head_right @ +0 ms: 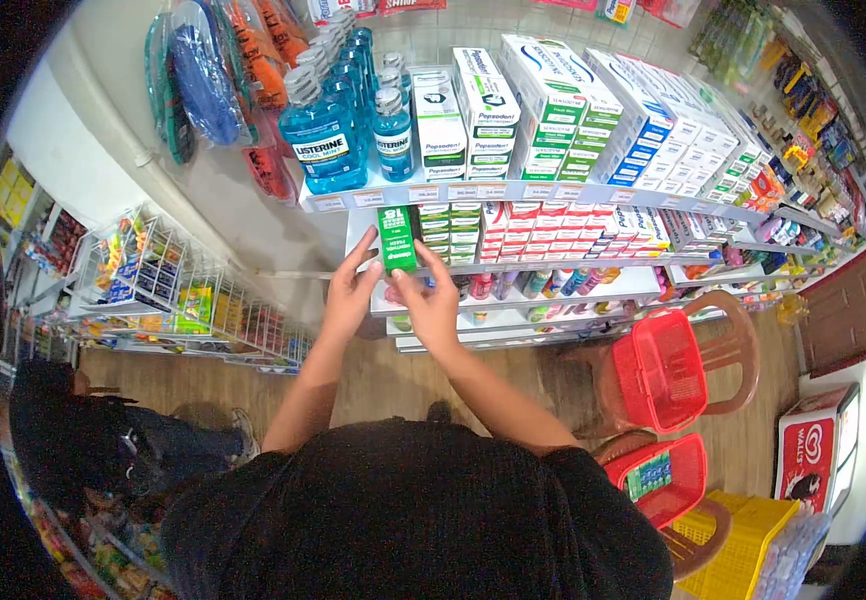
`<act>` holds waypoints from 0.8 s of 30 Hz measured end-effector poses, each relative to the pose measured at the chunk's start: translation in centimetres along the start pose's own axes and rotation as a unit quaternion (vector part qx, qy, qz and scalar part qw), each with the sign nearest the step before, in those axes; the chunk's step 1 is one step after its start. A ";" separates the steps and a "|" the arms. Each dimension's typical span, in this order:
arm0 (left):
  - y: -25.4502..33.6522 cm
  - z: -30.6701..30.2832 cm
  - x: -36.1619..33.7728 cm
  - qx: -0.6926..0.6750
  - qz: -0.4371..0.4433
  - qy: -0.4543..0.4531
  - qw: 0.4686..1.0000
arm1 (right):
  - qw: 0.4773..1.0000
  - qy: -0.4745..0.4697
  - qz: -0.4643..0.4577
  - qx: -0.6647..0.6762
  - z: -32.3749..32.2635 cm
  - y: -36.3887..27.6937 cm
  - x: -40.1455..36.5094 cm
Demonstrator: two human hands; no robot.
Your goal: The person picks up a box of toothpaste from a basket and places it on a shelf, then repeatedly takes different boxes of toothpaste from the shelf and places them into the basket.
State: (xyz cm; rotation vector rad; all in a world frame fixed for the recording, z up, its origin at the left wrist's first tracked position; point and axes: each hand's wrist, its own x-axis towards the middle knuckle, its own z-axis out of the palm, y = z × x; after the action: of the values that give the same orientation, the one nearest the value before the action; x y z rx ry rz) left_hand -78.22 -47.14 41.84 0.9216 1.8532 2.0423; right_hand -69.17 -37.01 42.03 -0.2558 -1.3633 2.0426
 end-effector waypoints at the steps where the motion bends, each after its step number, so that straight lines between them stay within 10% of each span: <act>1: -0.2 0.0 0.1 0.000 -0.002 0.000 1.000 | 1.000 -0.004 -0.013 -0.029 0.0 0.0 0.1; 5: -1.4 -0.3 1.8 0.066 0.030 -0.004 0.997 | 0.981 0.025 -0.129 -0.146 0.7 1.2 1.7; 9: -2.5 -0.7 3.3 0.066 0.021 -0.002 0.998 | 0.996 0.020 0.000 -0.084 1.7 -0.9 1.7; 24: -4.6 -0.2 5.1 0.052 0.026 0.029 0.998 | 0.945 0.029 -0.140 -0.293 1.3 2.3 3.8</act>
State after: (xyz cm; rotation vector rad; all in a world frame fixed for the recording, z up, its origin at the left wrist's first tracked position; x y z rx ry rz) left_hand -83.40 -43.68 38.89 0.9564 2.0027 2.0407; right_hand -73.69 -36.14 41.29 -0.3492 -1.8289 1.3524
